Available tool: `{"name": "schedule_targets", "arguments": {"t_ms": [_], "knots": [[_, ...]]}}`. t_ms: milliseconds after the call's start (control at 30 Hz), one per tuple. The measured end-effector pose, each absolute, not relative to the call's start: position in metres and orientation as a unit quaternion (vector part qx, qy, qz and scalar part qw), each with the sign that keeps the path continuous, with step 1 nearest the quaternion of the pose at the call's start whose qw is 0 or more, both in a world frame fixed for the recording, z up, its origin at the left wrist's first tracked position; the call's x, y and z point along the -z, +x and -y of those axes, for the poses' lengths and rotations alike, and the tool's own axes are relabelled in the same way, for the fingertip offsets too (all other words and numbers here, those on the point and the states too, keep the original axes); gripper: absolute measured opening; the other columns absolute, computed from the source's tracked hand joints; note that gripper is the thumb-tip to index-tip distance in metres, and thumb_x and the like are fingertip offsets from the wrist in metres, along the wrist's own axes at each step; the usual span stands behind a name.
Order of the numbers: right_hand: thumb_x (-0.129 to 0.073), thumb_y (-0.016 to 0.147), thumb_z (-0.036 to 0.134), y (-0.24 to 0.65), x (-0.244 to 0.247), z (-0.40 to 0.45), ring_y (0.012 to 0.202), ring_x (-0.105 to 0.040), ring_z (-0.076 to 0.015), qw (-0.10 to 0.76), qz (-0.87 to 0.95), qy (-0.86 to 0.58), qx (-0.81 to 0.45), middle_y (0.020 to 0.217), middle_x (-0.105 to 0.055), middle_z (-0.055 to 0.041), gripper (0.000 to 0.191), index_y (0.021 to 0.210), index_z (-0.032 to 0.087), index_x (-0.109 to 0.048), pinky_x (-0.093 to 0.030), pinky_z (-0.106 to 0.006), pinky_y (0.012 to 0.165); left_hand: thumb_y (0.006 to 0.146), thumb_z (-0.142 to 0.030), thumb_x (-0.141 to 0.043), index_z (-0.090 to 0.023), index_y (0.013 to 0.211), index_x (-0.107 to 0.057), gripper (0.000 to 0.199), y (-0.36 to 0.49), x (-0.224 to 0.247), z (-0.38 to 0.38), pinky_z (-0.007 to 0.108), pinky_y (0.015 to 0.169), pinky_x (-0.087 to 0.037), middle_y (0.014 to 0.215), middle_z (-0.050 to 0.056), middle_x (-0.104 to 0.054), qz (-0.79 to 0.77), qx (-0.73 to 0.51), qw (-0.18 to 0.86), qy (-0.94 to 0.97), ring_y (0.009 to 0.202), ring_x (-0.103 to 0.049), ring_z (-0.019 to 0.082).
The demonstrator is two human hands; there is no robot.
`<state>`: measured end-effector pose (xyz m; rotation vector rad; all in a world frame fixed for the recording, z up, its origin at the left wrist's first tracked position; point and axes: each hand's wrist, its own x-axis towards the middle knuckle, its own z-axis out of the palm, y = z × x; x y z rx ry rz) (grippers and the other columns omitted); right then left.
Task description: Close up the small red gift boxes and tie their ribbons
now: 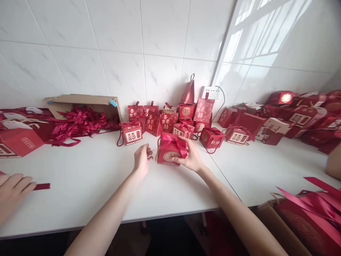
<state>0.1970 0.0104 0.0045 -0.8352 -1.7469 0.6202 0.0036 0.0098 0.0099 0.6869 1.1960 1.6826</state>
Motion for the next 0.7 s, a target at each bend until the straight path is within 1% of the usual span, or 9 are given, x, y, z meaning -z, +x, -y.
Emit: {"name": "schedule_targets", "arguments": {"t_ms": [33,100,133,200,300,400,567,633,700], "knots": [[-0.074,0.062,0.054,0.195,-0.009,-0.002,0.106,-0.058,-0.0284,0.546,0.661,-0.359,-0.371,0.112,-0.058,-0.0129,0.069,0.117,0.019,-0.049,-0.05,-0.051,0.091,0.057,-0.031,-0.06,-0.018,0.066,-0.045,0.022,0.0,-0.008,-0.014,0.018,0.04,-0.029,0.054,-0.007,-0.041,-0.497,-0.688,0.461,0.261,0.044,-0.04,0.006],[-0.059,0.075,0.061,0.193,-0.016,0.02,0.097,-0.063,-0.0246,0.548,0.5,-0.331,-0.583,0.105,-0.062,-0.0104,0.057,0.112,0.019,-0.05,-0.055,-0.047,0.085,0.054,-0.031,-0.059,-0.018,0.067,-0.044,0.023,-0.006,-0.004,-0.02,0.017,0.039,-0.027,0.056,-0.008,-0.04,-0.511,-0.693,0.446,0.244,0.044,-0.039,0.006],[-0.051,0.079,0.063,0.194,-0.02,0.033,0.095,-0.064,-0.0231,0.537,0.424,-0.306,-0.662,0.103,-0.063,-0.01,0.055,0.111,0.018,-0.05,-0.056,-0.044,0.084,0.054,-0.03,-0.058,-0.018,0.067,-0.044,0.022,-0.008,-0.003,-0.021,0.017,0.039,-0.027,0.057,-0.007,-0.041,-0.518,-0.694,0.44,0.239,0.045,-0.039,0.005],[-0.044,0.082,0.065,0.198,-0.025,0.059,0.093,-0.066,-0.0204,0.515,0.317,-0.266,-0.75,0.103,-0.063,-0.0099,0.056,0.111,0.017,-0.051,-0.056,-0.039,0.086,0.053,-0.029,-0.057,-0.018,0.066,-0.045,0.021,-0.009,-0.001,-0.022,0.017,0.039,-0.028,0.058,-0.007,-0.043,-0.524,-0.693,0.43,0.244,0.047,-0.04,0.006],[-0.038,0.083,0.068,0.21,-0.029,0.093,0.09,-0.067,-0.0181,0.496,0.269,-0.245,-0.789,0.101,-0.063,-0.011,0.061,0.109,0.015,-0.052,-0.056,-0.033,0.087,0.053,-0.028,-0.057,-0.017,0.063,-0.045,0.019,-0.007,0.0,-0.023,0.016,0.038,-0.027,0.057,-0.006,-0.043,-0.522,-0.69,0.419,0.275,0.048,-0.039,0.006],[-0.032,0.084,0.07,0.22,-0.03,0.12,0.091,-0.067,-0.0182,0.491,0.252,-0.241,-0.799,0.103,-0.064,-0.0121,0.065,0.11,0.014,-0.053,-0.057,-0.033,0.084,0.056,-0.027,-0.057,-0.017,0.062,-0.045,0.016,-0.006,0.001,-0.024,0.016,0.036,-0.025,0.055,-0.006,-0.043,-0.518,-0.688,0.406,0.306,0.047,-0.039,0.006],[-0.04,0.085,0.066,0.237,-0.029,0.158,0.087,-0.068,-0.0177,0.525,0.178,-0.273,-0.786,0.098,-0.066,-0.0087,0.059,0.109,0.015,-0.056,-0.059,-0.028,0.073,0.062,-0.021,-0.057,-0.017,0.06,-0.045,0.012,-0.009,-0.005,-0.029,0.015,0.035,-0.029,0.05,-0.006,-0.044,-0.546,-0.664,0.384,0.335,0.043,-0.039,0.005],[-0.043,0.086,0.063,0.246,-0.027,0.177,0.087,-0.067,-0.0169,0.547,0.143,-0.301,-0.768,0.098,-0.066,-0.0064,0.053,0.108,0.016,-0.057,-0.059,-0.028,0.072,0.064,-0.018,-0.057,-0.016,0.06,-0.045,0.013,-0.01,-0.01,-0.03,0.015,0.036,-0.031,0.047,-0.007,-0.043,-0.565,-0.648,0.373,0.349,0.042,-0.039,0.005],[-0.044,0.086,0.061,0.257,-0.023,0.202,0.092,-0.066,-0.0177,0.563,0.113,-0.313,-0.757,0.102,-0.066,-0.0052,0.051,0.112,0.018,-0.056,-0.059,-0.03,0.073,0.065,-0.016,-0.057,-0.016,0.059,-0.044,0.014,-0.01,-0.014,-0.028,0.015,0.034,-0.03,0.045,-0.008,-0.042,-0.583,-0.633,0.35,0.371,0.04,-0.038,0.005]]}}
